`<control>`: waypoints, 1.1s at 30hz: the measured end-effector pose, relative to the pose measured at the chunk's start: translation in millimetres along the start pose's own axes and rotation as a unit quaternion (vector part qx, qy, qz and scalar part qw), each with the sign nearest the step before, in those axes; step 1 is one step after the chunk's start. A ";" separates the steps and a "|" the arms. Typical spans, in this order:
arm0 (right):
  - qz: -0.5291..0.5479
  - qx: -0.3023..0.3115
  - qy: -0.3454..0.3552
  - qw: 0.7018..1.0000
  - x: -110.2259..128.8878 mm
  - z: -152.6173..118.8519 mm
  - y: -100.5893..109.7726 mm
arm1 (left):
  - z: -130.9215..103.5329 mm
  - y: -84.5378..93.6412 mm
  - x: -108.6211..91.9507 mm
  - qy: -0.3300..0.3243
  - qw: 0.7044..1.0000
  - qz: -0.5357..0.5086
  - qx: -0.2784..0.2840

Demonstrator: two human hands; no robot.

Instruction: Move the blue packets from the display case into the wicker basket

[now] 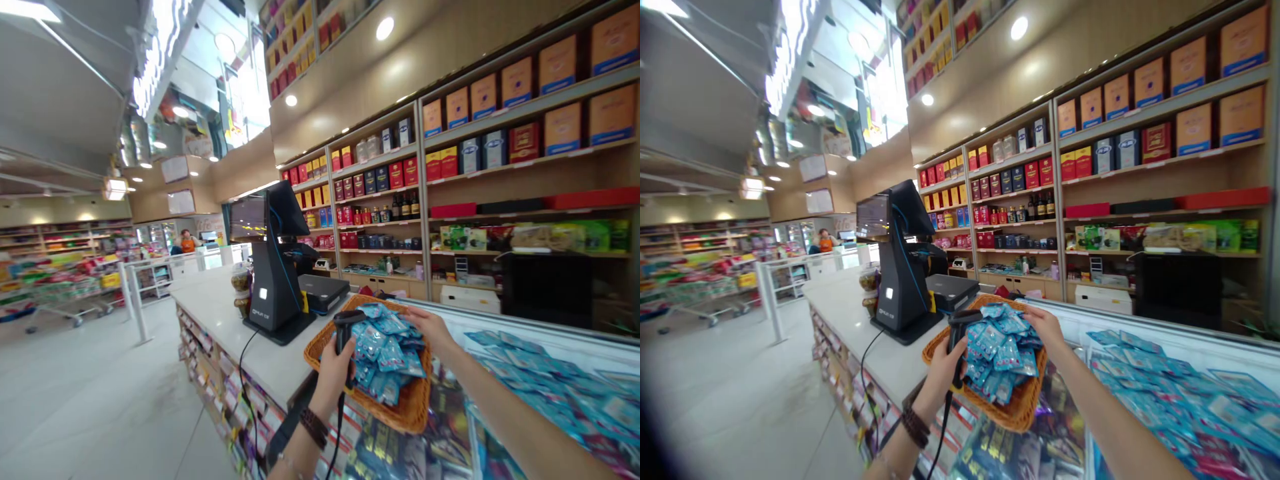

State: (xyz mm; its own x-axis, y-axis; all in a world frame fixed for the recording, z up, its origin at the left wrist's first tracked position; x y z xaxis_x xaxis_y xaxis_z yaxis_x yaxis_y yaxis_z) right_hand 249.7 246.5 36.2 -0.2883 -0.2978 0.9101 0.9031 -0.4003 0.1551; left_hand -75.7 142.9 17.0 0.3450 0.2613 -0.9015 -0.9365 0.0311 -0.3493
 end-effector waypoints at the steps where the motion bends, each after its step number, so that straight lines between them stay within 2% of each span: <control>1: -0.027 -0.013 -0.008 1.000 -11.0 -0.5 20.1 | -1.8 -6.0 0.8 0.005 1.000 -0.001 0.012; 5: -0.186 -0.065 -0.002 0.980 -55.5 -14.9 113.6 | -12.7 -41.2 6.6 0.019 0.999 -0.011 0.050; 8: -0.319 -0.063 0.049 0.944 -81.5 -46.7 169.3 | -24.8 -79.7 16.7 0.040 0.995 -0.041 0.085; 10: -0.392 -0.019 0.088 0.915 -98.4 -75.5 189.8 | -34.5 -108.7 25.9 0.054 0.990 -0.064 0.116; 13: -0.448 0.046 0.081 0.889 -127.8 -115.1 213.3 | -50.0 -150.7 44.3 0.070 0.981 -0.084 0.159; 15: -0.450 0.043 0.064 0.889 -138.7 -131.9 231.8 | -60.3 -175.6 60.1 0.081 0.976 -0.090 0.180; 18: -0.450 -0.014 0.054 0.891 -139.0 -143.9 258.9 | -75.2 -208.3 86.3 0.104 0.969 -0.098 0.200; 21: -0.466 -0.054 0.053 0.881 -132.5 -150.2 271.4 | -88.5 -234.6 110.3 0.127 0.962 -0.106 0.215; 24: -0.475 -0.056 0.080 0.874 -122.4 -158.5 265.7 | -98.6 -249.3 130.6 0.145 0.957 -0.106 0.226; 29: -0.485 0.001 0.102 0.869 -115.3 -173.4 243.4 | -105.8 -247.5 158.0 0.165 0.952 -0.102 0.236; 31: -0.470 0.009 0.097 0.877 -111.0 -175.9 241.1 | -106.5 -242.6 166.2 0.177 0.952 -0.099 0.228; 33: -0.438 -0.008 0.091 0.894 -102.0 -175.4 246.0 | -107.7 -238.7 170.6 0.185 0.953 -0.099 0.217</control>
Point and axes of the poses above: each hand's wrist, its own z-axis towards the middle knuckle, its own y-axis out of the back of the hand, x = y × z, the point moved 9 cm from there along z, towards the middle knuckle, and after that the axes turned 13 degrees about -z, right-handed, at the moved point
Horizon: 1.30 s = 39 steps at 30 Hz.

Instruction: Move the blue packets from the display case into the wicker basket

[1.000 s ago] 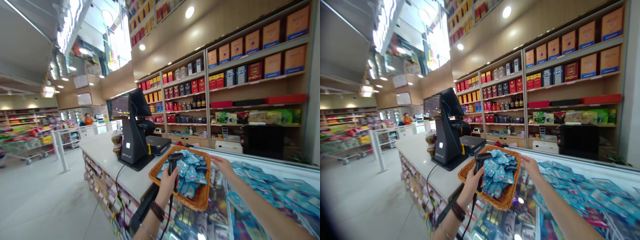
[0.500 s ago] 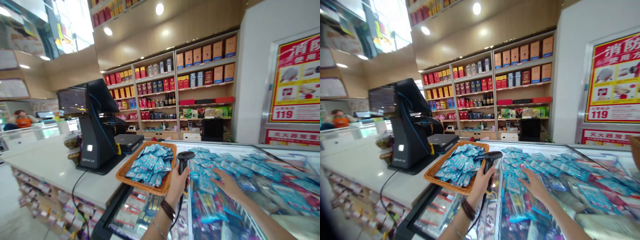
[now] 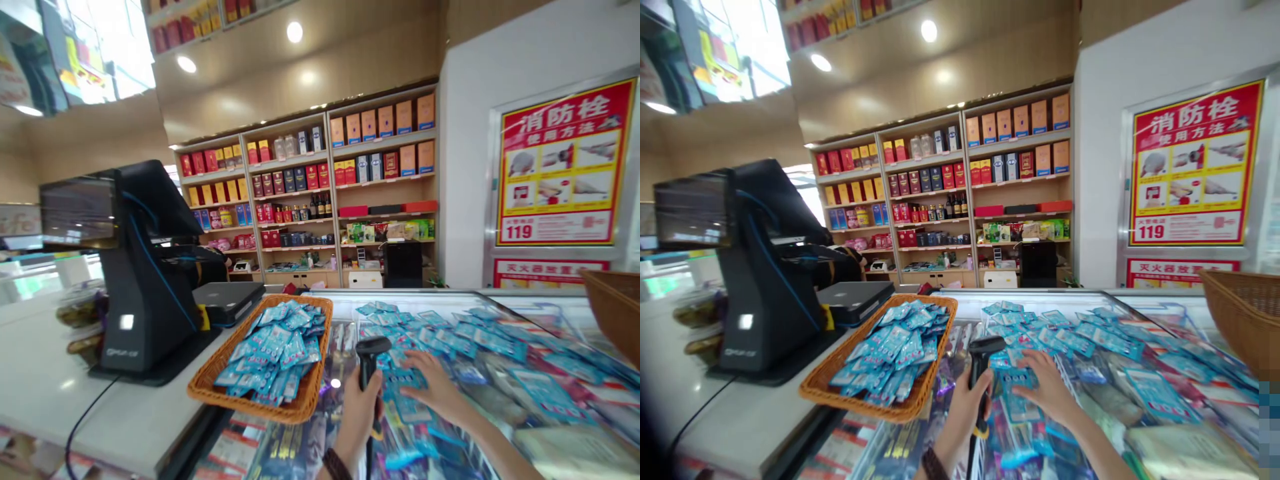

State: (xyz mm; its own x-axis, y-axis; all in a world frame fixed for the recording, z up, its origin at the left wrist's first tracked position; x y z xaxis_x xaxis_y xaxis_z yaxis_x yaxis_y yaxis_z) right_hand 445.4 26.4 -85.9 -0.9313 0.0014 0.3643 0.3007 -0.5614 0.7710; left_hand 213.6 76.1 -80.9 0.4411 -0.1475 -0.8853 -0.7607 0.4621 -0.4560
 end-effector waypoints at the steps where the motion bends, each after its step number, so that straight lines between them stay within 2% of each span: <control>1: 0.019 -0.013 -0.013 1.000 -0.8 1.5 7.0 | -1.3 0.2 1.2 0.003 1.000 -0.002 -0.001; 3: 0.068 -0.041 -0.059 0.995 -7.6 4.1 21.5 | -5.0 -2.5 2.2 0.006 1.000 -0.004 0.004; 5: 0.139 -0.065 -0.142 0.978 -22.8 2.8 31.8 | -9.8 -6.5 2.6 0.007 1.000 0.001 0.012; 8: 0.258 -0.114 -0.275 0.919 -48.5 -10.4 36.3 | -16.6 -12.6 4.0 0.012 1.000 0.014 0.025; 11: 0.356 -0.168 -0.323 0.861 -59.7 -22.9 34.1 | -21.2 -18.1 6.8 0.019 0.999 0.020 0.039; 13: 0.394 -0.181 -0.325 0.841 -61.6 -26.4 30.3 | -23.0 -20.4 9.0 0.024 0.999 0.022 0.042; 16: 0.409 -0.177 -0.328 0.833 -63.9 -27.9 24.9 | -24.7 -23.3 11.4 0.030 0.998 0.026 0.047; 24: 0.403 -0.167 -0.312 0.844 -69.2 -27.9 22.5 | -26.0 -27.4 10.5 0.027 0.997 0.024 0.065; 30: 0.420 -0.185 -0.330 0.825 -70.0 -31.1 18.5 | -28.4 -27.7 6.2 0.028 0.997 0.030 0.066; 35: 0.420 -0.190 -0.322 0.827 -66.9 -31.0 22.4 | -29.4 -28.0 6.2 0.030 0.996 0.028 0.073; 39: 0.417 -0.198 -0.344 0.818 -64.4 -31.6 26.1 | -26.9 -27.5 2.4 0.018 0.997 0.020 0.066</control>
State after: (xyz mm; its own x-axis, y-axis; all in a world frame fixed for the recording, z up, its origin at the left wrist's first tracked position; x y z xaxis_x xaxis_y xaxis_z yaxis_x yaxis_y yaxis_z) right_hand 506.7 -14.5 -105.7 -0.0589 -0.1310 0.9896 0.5554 -0.8280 -0.0765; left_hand 222.7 39.5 -72.9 0.3914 -0.1569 -0.9067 -0.7072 0.5791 -0.4055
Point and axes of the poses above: each hand's wrist, its own z-axis towards the middle knuckle, its own y-axis out of the back of the hand, x = y × z, the point moved 9 cm from there along z, towards the middle knuckle, and after that the axes turned 13 degrees about -z, right-handed, at the moved point
